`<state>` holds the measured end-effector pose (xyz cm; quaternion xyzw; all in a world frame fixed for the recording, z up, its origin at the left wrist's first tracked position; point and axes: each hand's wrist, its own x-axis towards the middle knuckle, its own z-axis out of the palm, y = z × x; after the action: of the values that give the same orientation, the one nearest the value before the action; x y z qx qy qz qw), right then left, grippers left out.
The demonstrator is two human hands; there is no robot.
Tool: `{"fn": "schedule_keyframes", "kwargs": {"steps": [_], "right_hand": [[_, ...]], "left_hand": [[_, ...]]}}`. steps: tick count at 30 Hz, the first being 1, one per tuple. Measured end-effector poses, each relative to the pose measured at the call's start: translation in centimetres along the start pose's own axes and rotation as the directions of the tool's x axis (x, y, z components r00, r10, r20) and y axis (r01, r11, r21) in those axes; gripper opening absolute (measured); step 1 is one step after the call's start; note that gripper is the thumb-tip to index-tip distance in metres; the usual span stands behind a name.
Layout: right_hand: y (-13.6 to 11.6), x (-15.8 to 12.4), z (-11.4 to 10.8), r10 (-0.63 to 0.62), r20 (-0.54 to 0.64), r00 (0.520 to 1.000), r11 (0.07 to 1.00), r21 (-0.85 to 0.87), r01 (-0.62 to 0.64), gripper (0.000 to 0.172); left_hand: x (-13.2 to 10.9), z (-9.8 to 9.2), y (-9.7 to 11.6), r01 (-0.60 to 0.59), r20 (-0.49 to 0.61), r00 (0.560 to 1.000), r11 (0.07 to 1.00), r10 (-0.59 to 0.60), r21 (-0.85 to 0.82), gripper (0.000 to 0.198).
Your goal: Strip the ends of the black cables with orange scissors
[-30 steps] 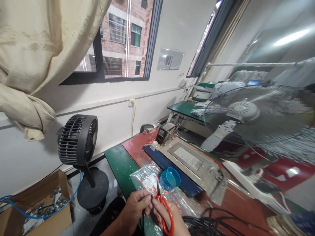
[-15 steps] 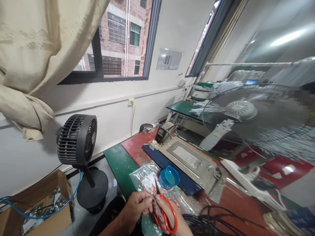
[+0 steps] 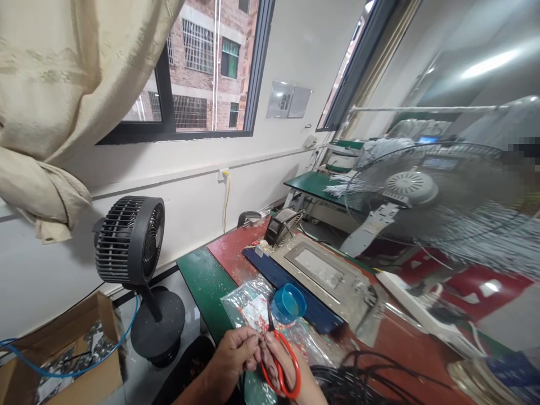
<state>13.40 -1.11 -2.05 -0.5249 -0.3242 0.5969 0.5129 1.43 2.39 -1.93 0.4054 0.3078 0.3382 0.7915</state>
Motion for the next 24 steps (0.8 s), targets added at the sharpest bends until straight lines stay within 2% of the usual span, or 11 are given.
{"fn": "schedule_keyframes", "kwargs": {"steps": [7,10,15,19,22,24], "right_hand": [[1.5,1.2,-0.6,-0.018,0.013,1.000,1.000,0.014,0.018,0.054],[1.4,1.0,-0.7,-0.040,0.031,0.999,0.999,-0.011,0.040,0.052],[1.1,0.9,-0.7,-0.008,0.041,0.999,1.000,-0.009,0.009,0.053],[1.2,1.2,-1.0,-0.023,-0.038,0.999,0.999,-0.039,0.021,0.054],[1.0,1.1,-1.2,-0.174,-0.162,0.971,0.961,-0.243,0.132,0.050],[0.8,0.7,-1.1,-0.391,-0.191,0.901,0.855,-0.437,0.278,0.041]], "left_hand": [[0.5,-0.1,-0.3,0.020,-0.024,1.000,1.000,-0.020,-0.018,0.039],[0.5,-0.3,-0.4,0.014,-0.027,1.000,1.000,-0.014,-0.004,0.040],[0.3,-0.2,-0.2,-0.037,-0.019,0.999,0.995,0.039,0.090,0.039],[0.3,0.2,0.5,-0.039,-0.063,0.997,0.999,0.041,0.028,0.038],[0.2,0.3,1.0,0.002,-0.122,0.992,0.996,-0.012,-0.086,0.038],[0.1,0.2,1.3,0.011,-0.150,0.988,0.989,-0.034,-0.150,0.036]]}}
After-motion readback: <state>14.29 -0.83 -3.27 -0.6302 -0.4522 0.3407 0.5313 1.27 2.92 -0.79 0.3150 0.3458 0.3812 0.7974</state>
